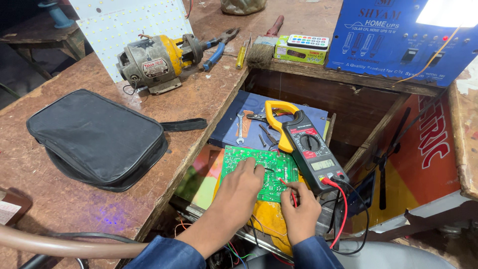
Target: The person works on a green circuit board at a repair bench, probing its components with multimeter test leads and adjusting wires and parts on the board. They later pick up pliers to grip and reposition components while continuing to test the board.
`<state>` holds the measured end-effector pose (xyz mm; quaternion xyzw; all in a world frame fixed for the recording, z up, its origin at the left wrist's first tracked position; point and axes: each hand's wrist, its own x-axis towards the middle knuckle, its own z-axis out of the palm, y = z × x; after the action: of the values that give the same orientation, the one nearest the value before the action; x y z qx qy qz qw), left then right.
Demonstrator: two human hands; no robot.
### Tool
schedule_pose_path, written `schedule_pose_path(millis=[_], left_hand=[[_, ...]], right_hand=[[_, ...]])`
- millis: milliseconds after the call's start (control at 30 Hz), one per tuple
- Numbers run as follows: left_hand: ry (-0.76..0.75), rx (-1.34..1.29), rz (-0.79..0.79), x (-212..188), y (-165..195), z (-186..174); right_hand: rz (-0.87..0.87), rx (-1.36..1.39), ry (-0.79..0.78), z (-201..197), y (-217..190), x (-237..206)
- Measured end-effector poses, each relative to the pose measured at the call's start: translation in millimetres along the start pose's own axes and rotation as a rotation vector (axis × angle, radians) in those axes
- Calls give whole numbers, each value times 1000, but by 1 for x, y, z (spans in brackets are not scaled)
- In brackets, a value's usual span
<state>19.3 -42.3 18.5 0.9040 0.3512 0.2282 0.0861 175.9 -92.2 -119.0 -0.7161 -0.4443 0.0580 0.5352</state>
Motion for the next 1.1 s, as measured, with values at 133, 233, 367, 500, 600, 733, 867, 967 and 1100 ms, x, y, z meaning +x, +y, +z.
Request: schedule_pose_path(millis=[133, 233, 367, 500, 600, 733, 867, 967, 1100], left_hand=[[-27, 26, 1, 0, 0, 1], [-13, 27, -2, 0, -1, 2], [7, 33, 1, 0, -4, 5], [48, -56, -39, 2, -9, 9], [157, -103, -69, 5, -11, 14], [172, -295, -245, 6, -15, 20], [266, -427, -269, 12, -20, 29], [296, -468, -277, 14, -22, 32], [291, -532, -340, 16, -20, 31]], right_hand=[[-12, 16, 1, 0, -1, -1], [-7, 2, -3, 0, -1, -1], [-35, -2, 3, -1, -2, 0], [-64, -33, 24, -2, -6, -1], [-61, -78, 18, -3, -10, -2], [-55, -53, 17, -5, -13, -1], [-61, -44, 35, -5, -12, 0], [-47, -46, 22, -6, -11, -1], [-66, -40, 42, -6, -12, -1]])
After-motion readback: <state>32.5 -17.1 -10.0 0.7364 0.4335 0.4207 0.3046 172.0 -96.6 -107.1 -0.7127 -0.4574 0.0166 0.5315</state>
